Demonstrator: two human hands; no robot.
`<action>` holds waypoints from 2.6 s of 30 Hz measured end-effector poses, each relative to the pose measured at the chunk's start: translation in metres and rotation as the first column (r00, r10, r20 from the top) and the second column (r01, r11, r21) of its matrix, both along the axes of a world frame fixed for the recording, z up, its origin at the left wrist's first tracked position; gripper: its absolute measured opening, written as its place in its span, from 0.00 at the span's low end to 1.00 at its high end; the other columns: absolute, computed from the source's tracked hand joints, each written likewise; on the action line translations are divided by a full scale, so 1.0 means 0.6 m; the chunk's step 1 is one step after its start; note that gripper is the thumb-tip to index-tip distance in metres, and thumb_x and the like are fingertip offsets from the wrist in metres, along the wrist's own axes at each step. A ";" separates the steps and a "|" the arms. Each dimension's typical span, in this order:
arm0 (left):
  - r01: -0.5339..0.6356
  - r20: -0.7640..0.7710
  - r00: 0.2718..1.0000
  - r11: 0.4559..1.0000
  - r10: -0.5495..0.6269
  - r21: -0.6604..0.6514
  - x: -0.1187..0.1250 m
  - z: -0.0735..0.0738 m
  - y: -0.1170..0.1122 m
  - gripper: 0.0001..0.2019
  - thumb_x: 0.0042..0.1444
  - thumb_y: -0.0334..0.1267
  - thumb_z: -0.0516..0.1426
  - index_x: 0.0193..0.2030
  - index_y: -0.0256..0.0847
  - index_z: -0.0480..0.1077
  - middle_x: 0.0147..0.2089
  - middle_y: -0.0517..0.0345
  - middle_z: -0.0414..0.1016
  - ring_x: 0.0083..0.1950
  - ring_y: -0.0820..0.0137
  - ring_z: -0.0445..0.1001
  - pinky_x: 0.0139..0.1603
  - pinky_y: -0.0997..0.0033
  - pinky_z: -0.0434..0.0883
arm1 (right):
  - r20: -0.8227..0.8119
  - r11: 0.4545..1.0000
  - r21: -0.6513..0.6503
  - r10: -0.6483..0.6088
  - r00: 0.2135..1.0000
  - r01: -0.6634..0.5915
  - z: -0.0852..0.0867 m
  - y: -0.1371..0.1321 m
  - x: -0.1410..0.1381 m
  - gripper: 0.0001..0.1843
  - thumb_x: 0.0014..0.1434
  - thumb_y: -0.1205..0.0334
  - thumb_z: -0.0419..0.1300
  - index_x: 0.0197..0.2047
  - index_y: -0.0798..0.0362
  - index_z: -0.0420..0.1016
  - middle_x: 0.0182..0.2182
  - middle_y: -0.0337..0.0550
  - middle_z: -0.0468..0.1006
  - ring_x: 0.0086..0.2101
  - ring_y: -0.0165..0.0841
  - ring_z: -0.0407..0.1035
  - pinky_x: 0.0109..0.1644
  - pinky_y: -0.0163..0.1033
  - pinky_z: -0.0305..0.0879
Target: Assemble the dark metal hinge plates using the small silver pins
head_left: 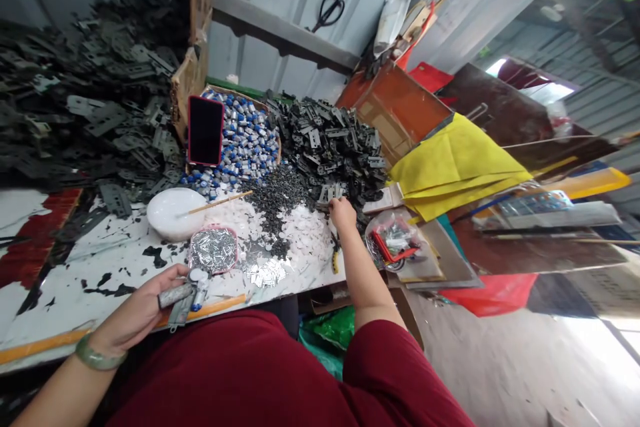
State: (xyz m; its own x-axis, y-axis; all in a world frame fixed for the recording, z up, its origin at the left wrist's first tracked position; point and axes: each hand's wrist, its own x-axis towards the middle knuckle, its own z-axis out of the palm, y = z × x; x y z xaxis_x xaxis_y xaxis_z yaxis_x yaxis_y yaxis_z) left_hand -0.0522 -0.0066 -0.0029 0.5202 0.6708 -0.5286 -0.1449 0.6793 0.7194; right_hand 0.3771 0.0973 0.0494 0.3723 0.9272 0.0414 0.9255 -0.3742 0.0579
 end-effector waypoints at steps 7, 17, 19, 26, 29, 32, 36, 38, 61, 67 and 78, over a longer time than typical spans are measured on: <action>-0.157 0.052 0.987 0.984 0.153 0.084 0.054 0.000 0.008 0.15 0.48 0.42 0.63 0.40 0.41 0.66 0.27 0.64 0.71 0.27 0.74 0.70 0.31 0.75 0.68 | -0.794 0.966 0.255 0.238 0.560 -0.049 -0.029 -0.036 -0.104 0.11 0.56 0.53 0.57 0.30 0.53 0.71 0.23 0.39 0.74 0.28 0.32 0.69 0.34 0.37 0.64; -0.242 -0.139 0.951 0.945 0.276 0.221 0.073 0.007 0.015 0.16 0.43 0.38 0.61 0.37 0.41 0.62 0.31 0.62 0.74 0.22 0.76 0.67 0.20 0.78 0.61 | -0.923 0.920 -0.174 -0.276 -0.267 -0.351 -0.101 -0.153 -0.335 0.24 0.37 0.47 0.71 0.28 0.54 0.66 0.19 0.35 0.76 0.18 0.26 0.69 0.23 0.31 0.63; -0.242 -0.141 0.950 0.941 0.279 0.235 0.069 0.007 0.013 0.15 0.43 0.37 0.61 0.38 0.41 0.62 0.32 0.61 0.75 0.23 0.76 0.68 0.21 0.78 0.61 | -0.921 0.913 -0.184 -0.290 -0.261 -0.365 -0.099 -0.148 -0.337 0.25 0.37 0.47 0.71 0.28 0.54 0.66 0.19 0.35 0.76 0.18 0.26 0.69 0.23 0.30 0.63; -0.241 -0.122 0.952 0.932 0.282 0.272 0.071 0.003 0.014 0.14 0.44 0.37 0.60 0.38 0.41 0.62 0.31 0.60 0.76 0.23 0.75 0.68 0.22 0.77 0.61 | -0.933 0.921 -0.151 -0.252 -0.257 -0.358 -0.103 -0.150 -0.345 0.25 0.39 0.46 0.71 0.28 0.53 0.63 0.18 0.34 0.75 0.18 0.26 0.69 0.22 0.30 0.63; -0.216 -0.088 0.961 0.913 0.261 0.346 0.071 -0.001 0.011 0.13 0.47 0.39 0.60 0.39 0.41 0.63 0.35 0.58 0.77 0.29 0.72 0.72 0.28 0.74 0.65 | -0.938 0.905 -0.172 -0.271 -0.215 -0.390 -0.109 -0.154 -0.349 0.26 0.38 0.45 0.70 0.29 0.53 0.63 0.20 0.35 0.76 0.18 0.26 0.69 0.23 0.31 0.63; -0.206 -0.080 0.962 0.888 0.261 0.411 0.074 -0.004 0.008 0.18 0.43 0.37 0.64 0.41 0.40 0.64 0.39 0.57 0.76 0.39 0.68 0.74 0.39 0.70 0.69 | -0.939 0.856 -0.160 -0.285 -0.191 -0.491 -0.109 -0.148 -0.346 0.28 0.38 0.42 0.70 0.29 0.53 0.62 0.21 0.35 0.76 0.21 0.28 0.70 0.26 0.33 0.65; -0.159 -0.070 0.976 0.898 0.205 0.410 0.079 -0.007 0.004 0.20 0.43 0.35 0.65 0.43 0.40 0.65 0.41 0.54 0.77 0.43 0.65 0.75 0.48 0.64 0.69 | -0.973 0.805 -0.079 -0.190 -0.129 -0.588 -0.097 -0.121 -0.330 0.27 0.45 0.36 0.63 0.28 0.53 0.64 0.22 0.35 0.74 0.23 0.27 0.68 0.27 0.31 0.60; -0.128 -0.052 0.985 0.901 0.164 0.414 0.080 -0.007 0.001 0.19 0.45 0.36 0.64 0.45 0.39 0.66 0.42 0.53 0.77 0.44 0.64 0.75 0.50 0.63 0.69 | -0.994 0.810 -0.017 -0.075 -0.075 -0.586 -0.093 -0.110 -0.326 0.28 0.48 0.33 0.59 0.28 0.53 0.65 0.22 0.34 0.72 0.24 0.26 0.66 0.27 0.31 0.57; -0.275 -0.009 0.961 0.956 0.277 0.103 0.086 -0.015 0.002 0.17 0.39 0.39 0.66 0.38 0.38 0.72 0.34 0.57 0.77 0.35 0.70 0.74 0.38 0.71 0.69 | -0.480 0.653 0.197 0.714 0.509 -0.731 -0.123 -0.077 -0.295 0.08 0.59 0.67 0.56 0.38 0.53 0.76 0.34 0.46 0.77 0.38 0.35 0.68 0.45 0.39 0.62; -0.309 0.089 0.948 0.951 0.305 0.031 0.076 -0.012 0.006 0.18 0.41 0.40 0.66 0.40 0.38 0.73 0.33 0.58 0.77 0.32 0.73 0.72 0.33 0.76 0.66 | -0.557 0.581 0.307 0.752 0.353 -0.754 -0.119 -0.109 -0.338 0.09 0.60 0.66 0.56 0.40 0.54 0.77 0.35 0.47 0.77 0.39 0.35 0.68 0.46 0.39 0.63; -0.167 -0.165 0.963 0.951 0.214 0.260 0.091 -0.008 -0.001 0.14 0.40 0.39 0.65 0.32 0.38 0.68 0.29 0.62 0.72 0.33 0.70 0.70 0.37 0.71 0.67 | -0.798 0.795 0.272 0.502 0.335 -0.543 -0.094 -0.109 -0.333 0.07 0.60 0.63 0.57 0.37 0.53 0.76 0.32 0.41 0.78 0.33 0.30 0.70 0.40 0.35 0.64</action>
